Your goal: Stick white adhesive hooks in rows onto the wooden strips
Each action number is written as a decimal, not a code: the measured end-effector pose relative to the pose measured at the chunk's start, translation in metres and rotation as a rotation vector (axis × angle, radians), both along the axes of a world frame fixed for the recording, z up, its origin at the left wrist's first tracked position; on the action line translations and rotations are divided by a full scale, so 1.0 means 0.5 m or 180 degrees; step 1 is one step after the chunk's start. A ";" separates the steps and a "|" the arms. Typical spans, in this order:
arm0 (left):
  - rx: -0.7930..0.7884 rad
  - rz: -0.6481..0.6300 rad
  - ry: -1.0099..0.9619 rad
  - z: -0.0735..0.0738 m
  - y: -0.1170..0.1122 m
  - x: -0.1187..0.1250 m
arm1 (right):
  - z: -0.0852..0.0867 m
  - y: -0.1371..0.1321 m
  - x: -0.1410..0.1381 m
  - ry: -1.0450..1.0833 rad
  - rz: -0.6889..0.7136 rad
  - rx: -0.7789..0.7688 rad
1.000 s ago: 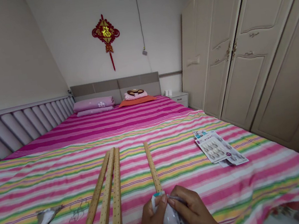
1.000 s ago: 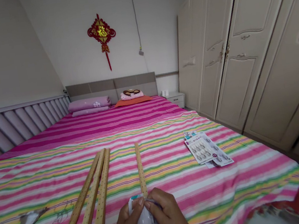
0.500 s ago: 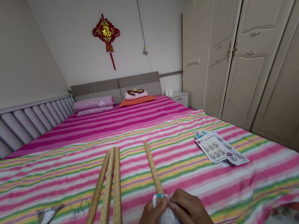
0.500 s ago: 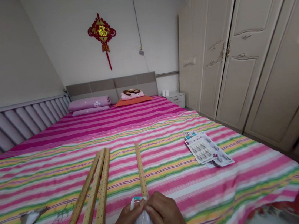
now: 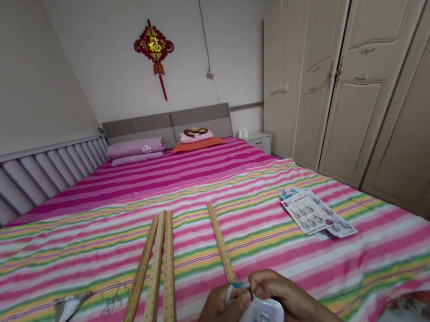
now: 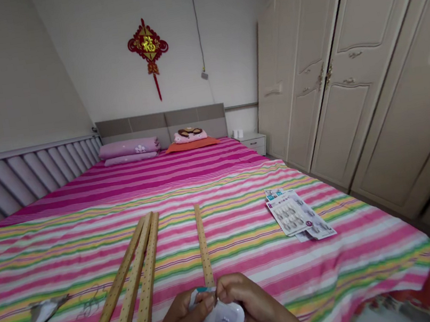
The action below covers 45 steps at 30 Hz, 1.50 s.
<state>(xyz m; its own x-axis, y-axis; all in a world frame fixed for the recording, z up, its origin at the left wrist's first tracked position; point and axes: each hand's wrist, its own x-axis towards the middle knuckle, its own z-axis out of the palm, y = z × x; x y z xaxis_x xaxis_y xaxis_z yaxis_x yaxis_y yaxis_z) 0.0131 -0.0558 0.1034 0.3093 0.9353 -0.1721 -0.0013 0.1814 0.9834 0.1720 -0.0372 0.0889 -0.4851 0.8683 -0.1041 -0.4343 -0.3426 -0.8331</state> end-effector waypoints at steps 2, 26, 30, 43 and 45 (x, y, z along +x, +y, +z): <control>-0.0076 0.0066 -0.0007 -0.001 0.000 -0.005 | -0.007 0.001 0.001 0.0085 0.0065 -0.0085; 0.0048 0.0369 0.0140 0.010 -0.002 -0.028 | -0.014 0.011 0.009 0.0092 0.0083 -0.0354; -0.0027 0.0449 0.0005 0.002 -0.003 -0.029 | -0.027 0.009 0.012 0.0206 0.0061 -0.0404; -0.0180 0.0712 -0.0196 0.001 0.001 -0.024 | -0.004 0.016 -0.008 -0.0115 -0.0560 0.0229; -0.0169 0.0707 -0.0137 0.002 -0.001 -0.023 | 0.002 0.012 -0.006 -0.0287 -0.0512 0.0415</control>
<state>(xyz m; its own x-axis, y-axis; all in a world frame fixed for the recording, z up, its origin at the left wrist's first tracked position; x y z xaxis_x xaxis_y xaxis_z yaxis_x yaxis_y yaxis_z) 0.0018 -0.0563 0.1043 0.1050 0.9712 -0.2139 -0.0886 0.2233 0.9707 0.1692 -0.0311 0.0899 -0.3332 0.9426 -0.0226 -0.3963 -0.1617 -0.9037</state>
